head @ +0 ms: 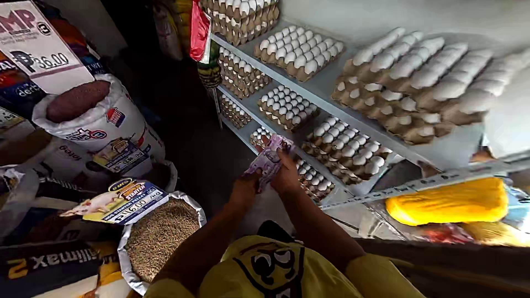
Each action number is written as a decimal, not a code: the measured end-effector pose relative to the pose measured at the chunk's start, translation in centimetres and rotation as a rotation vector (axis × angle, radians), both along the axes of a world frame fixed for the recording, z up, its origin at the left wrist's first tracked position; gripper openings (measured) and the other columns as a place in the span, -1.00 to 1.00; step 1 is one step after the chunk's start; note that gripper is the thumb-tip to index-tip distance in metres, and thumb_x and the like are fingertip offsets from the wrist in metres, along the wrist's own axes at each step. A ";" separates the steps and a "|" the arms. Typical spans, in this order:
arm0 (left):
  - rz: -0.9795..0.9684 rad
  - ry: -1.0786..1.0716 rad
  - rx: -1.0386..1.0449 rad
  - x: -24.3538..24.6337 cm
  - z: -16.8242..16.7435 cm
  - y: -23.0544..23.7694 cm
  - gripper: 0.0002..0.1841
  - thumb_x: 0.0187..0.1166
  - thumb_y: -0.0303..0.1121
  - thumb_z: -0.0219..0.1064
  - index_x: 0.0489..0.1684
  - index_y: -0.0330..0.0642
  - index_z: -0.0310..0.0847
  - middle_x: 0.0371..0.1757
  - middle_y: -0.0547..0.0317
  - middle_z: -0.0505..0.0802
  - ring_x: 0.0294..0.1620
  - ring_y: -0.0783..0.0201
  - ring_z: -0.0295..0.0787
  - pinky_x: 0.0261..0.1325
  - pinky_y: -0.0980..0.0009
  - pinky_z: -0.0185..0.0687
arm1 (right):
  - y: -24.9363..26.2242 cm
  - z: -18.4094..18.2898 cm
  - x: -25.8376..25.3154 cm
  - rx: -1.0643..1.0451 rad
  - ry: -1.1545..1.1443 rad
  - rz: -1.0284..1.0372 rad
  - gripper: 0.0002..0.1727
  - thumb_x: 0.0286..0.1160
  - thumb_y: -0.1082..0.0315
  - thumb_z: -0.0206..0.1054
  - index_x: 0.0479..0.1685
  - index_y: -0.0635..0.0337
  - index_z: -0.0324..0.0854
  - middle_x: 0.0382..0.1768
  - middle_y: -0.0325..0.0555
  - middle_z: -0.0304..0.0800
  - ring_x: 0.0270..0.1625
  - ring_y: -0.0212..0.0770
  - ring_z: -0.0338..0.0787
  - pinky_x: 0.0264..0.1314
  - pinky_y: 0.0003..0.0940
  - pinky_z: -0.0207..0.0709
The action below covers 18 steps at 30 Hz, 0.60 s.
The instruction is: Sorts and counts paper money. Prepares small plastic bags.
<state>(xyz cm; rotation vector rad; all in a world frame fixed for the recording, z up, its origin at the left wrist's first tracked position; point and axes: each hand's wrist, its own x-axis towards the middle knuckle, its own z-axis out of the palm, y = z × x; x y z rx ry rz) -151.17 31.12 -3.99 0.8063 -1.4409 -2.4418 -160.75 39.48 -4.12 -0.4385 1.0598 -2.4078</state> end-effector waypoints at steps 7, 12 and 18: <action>0.099 -0.060 0.047 -12.5 -1.9 -15.5 -0.77 0.82 -0.33 0.16 0.05 -0.37 0.58 -0.43 0.16 0.77 -0.52 0.42 0.69 -0.41 0.52 0.67 | -16.8 0.0 -12.8 0.209 -0.156 0.109 -0.58 0.94 0.12 -0.29 0.45 0.01 0.37 0.03 -0.18 0.86 0.01 -0.23 0.90 0.04 -0.26 0.81; 0.226 -0.086 -0.051 -18.6 -1.7 -30.0 -0.67 0.87 -0.22 0.06 0.17 -0.36 0.53 -0.37 0.18 0.80 -0.46 0.41 0.74 -0.35 0.47 0.73 | -33.3 0.5 -20.3 0.145 -0.199 0.377 -0.63 0.92 0.15 -0.17 0.43 0.06 0.38 0.08 -0.08 0.85 0.03 -0.16 0.90 0.10 -0.20 0.81; 0.680 -0.033 -0.016 -21.2 0.0 -47.7 -0.67 0.89 -0.22 -0.01 0.13 -0.30 0.58 -0.34 0.18 0.84 -0.37 0.39 0.80 -0.29 0.40 0.78 | -54.4 1.1 -22.2 0.106 -0.126 0.803 -0.53 0.64 0.39 0.03 0.50 0.35 0.30 0.22 0.16 0.80 0.28 -0.05 0.82 0.38 -0.13 0.68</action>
